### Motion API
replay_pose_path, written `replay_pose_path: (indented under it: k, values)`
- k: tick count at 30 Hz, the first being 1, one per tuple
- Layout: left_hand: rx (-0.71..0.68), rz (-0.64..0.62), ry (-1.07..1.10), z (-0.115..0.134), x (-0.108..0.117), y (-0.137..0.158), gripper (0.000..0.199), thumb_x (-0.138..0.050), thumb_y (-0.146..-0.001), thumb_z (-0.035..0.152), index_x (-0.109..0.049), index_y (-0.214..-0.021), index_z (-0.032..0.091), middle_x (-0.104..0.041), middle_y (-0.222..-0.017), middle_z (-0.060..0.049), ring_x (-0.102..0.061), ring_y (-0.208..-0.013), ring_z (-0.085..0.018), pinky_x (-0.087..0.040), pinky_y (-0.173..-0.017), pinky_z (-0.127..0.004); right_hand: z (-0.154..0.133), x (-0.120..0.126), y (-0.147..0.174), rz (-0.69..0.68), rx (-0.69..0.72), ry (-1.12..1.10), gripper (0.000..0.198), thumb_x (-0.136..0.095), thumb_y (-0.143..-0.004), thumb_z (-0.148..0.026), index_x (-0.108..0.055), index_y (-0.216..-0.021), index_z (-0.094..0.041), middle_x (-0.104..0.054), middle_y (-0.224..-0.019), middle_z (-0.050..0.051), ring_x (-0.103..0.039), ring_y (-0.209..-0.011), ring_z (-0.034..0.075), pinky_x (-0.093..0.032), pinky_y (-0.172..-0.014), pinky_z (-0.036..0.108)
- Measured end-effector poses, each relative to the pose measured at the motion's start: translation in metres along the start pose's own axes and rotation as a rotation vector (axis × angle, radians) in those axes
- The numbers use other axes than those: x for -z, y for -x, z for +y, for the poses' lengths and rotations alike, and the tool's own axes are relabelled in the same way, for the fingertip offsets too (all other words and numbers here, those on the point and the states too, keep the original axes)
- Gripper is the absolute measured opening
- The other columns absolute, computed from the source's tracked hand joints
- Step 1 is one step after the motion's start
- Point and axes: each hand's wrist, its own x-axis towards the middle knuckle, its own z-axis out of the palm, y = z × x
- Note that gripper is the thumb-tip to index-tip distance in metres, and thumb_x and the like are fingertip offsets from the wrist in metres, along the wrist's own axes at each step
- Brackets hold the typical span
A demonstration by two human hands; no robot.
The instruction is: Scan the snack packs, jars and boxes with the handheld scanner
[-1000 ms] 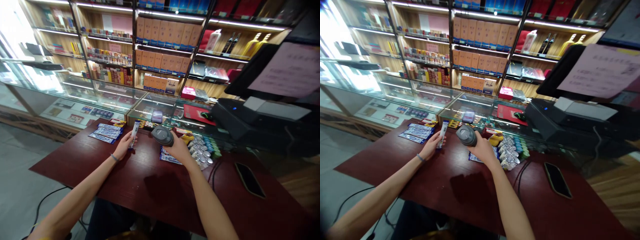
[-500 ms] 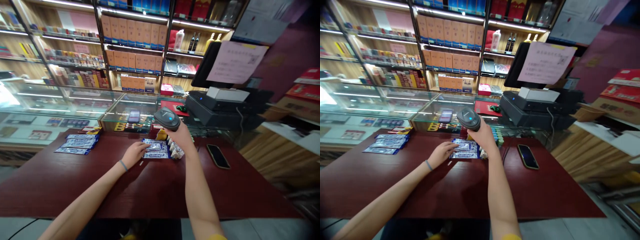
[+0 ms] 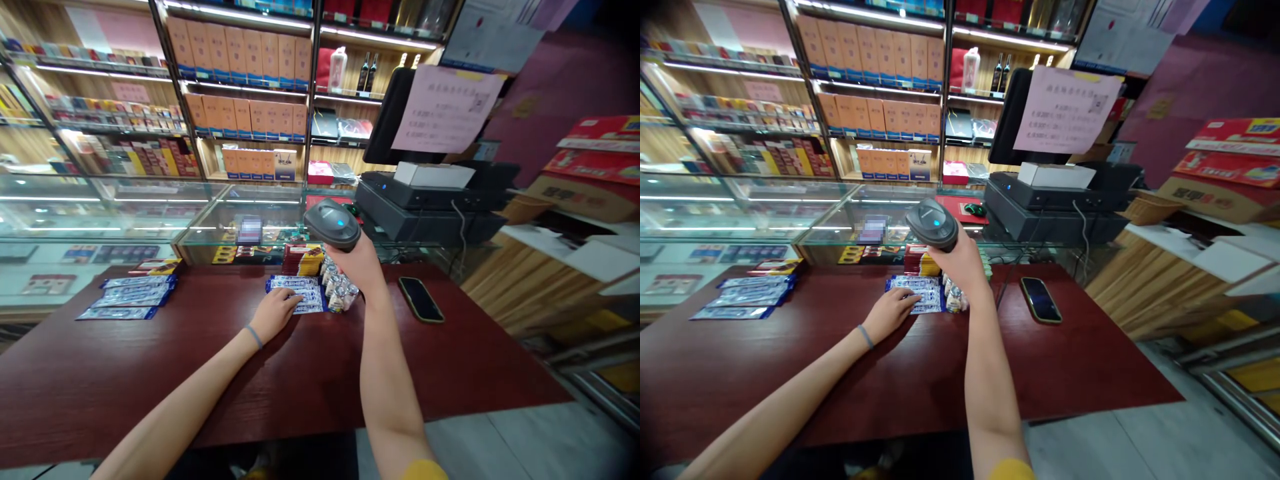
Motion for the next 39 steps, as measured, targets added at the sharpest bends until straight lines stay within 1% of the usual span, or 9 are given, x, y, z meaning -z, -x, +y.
replay_pose_path:
  k: [7,10,13,18,23,26,29,34,39]
  values:
    - [-0.016,0.014,-0.067,-0.001,0.003,0.001,0.033,-0.052,-0.099,0.026,-0.068,-0.128,0.026,-0.067,-0.12,-0.011,-0.062,-0.11,-0.025,-0.052,-0.099,-0.042,-0.002,-0.006,0.0,0.031,-0.015,-0.049,0.034,-0.067,-0.079,-0.03,-0.065,-0.112,-0.022,-0.075,-0.097,0.004,-0.071,-0.104,0.028,-0.06,-0.081,0.037]
    - [-0.003,0.053,-0.109,-0.013,0.019,0.005,0.034,-0.052,-0.1,0.031,-0.067,-0.129,0.023,-0.067,-0.124,-0.012,-0.061,-0.113,-0.026,-0.051,-0.101,-0.043,-0.003,-0.013,0.001,0.02,-0.016,-0.053,0.03,-0.069,-0.077,-0.031,-0.067,-0.106,-0.022,-0.076,-0.098,0.006,-0.071,-0.104,0.029,-0.059,-0.082,0.038]
    - [0.052,0.124,-0.145,-0.037,0.044,0.02,0.035,-0.051,-0.1,0.031,-0.066,-0.131,0.022,-0.067,-0.126,-0.012,-0.061,-0.116,-0.027,-0.05,-0.103,-0.045,-0.003,-0.023,0.001,-0.014,-0.009,-0.049,0.034,-0.071,-0.075,-0.031,-0.068,-0.107,-0.022,-0.076,-0.102,0.006,-0.071,-0.1,0.029,-0.057,-0.083,0.04]
    - [0.165,0.213,-0.225,-0.091,0.091,0.072,0.038,-0.05,-0.1,0.03,-0.063,-0.135,0.021,-0.065,-0.129,-0.013,-0.06,-0.118,-0.027,-0.05,-0.103,-0.045,-0.006,-0.046,0.004,-0.125,-0.02,-0.042,0.04,-0.071,-0.075,-0.032,-0.067,-0.113,-0.023,-0.077,-0.099,0.006,-0.072,-0.095,0.03,-0.057,-0.078,0.04]
    - [0.309,0.22,-0.299,-0.142,0.132,0.139,0.039,-0.047,-0.1,0.028,-0.061,-0.136,0.023,-0.063,-0.131,-0.012,-0.059,-0.12,-0.027,-0.049,-0.105,-0.045,-0.007,-0.079,0.012,-0.208,0.044,0.02,0.052,-0.071,-0.072,-0.034,-0.063,-0.123,-0.023,-0.077,-0.106,0.008,-0.072,-0.101,0.031,-0.055,-0.084,0.041]
    - [0.416,0.219,-0.345,-0.169,0.154,0.178,0.039,-0.048,-0.099,0.029,-0.062,-0.135,0.024,-0.062,-0.131,-0.012,-0.059,-0.12,-0.028,-0.049,-0.106,-0.046,-0.011,-0.099,0.02,-0.315,0.068,0.049,0.049,-0.071,-0.072,-0.036,-0.061,-0.119,-0.024,-0.077,-0.104,0.009,-0.071,-0.104,0.033,-0.054,-0.085,0.04]
    - [0.468,0.186,-0.373,-0.191,0.171,0.214,0.038,-0.048,-0.099,0.031,-0.064,-0.132,0.024,-0.061,-0.132,-0.013,-0.059,-0.12,-0.029,-0.048,-0.106,-0.047,-0.019,-0.118,0.032,-0.417,0.066,0.065,0.045,-0.068,-0.073,-0.038,-0.058,-0.115,-0.025,-0.076,-0.094,0.007,-0.073,-0.097,0.033,-0.053,-0.081,0.038]
    - [0.551,0.165,-0.404,-0.214,0.182,0.253,0.041,-0.048,-0.098,0.037,-0.065,-0.132,0.023,-0.056,-0.139,-0.015,-0.055,-0.127,-0.032,-0.045,-0.11,-0.051,-0.031,-0.142,0.052,-0.589,0.067,0.192,0.04,-0.063,-0.076,-0.041,-0.054,-0.112,-0.026,-0.075,-0.086,0.007,-0.075,-0.09,0.036,-0.047,-0.068,0.034]
    - [0.658,0.163,-0.444,-0.222,0.173,0.264,0.045,-0.044,-0.099,0.038,-0.064,-0.136,0.021,-0.053,-0.146,-0.016,-0.051,-0.134,-0.033,-0.04,-0.114,-0.053,-0.033,-0.155,0.061,-0.684,0.066,0.219,0.034,-0.06,-0.079,-0.041,-0.052,-0.109,-0.027,-0.074,-0.084,0.005,-0.075,-0.087,0.035,-0.043,-0.065,0.031]
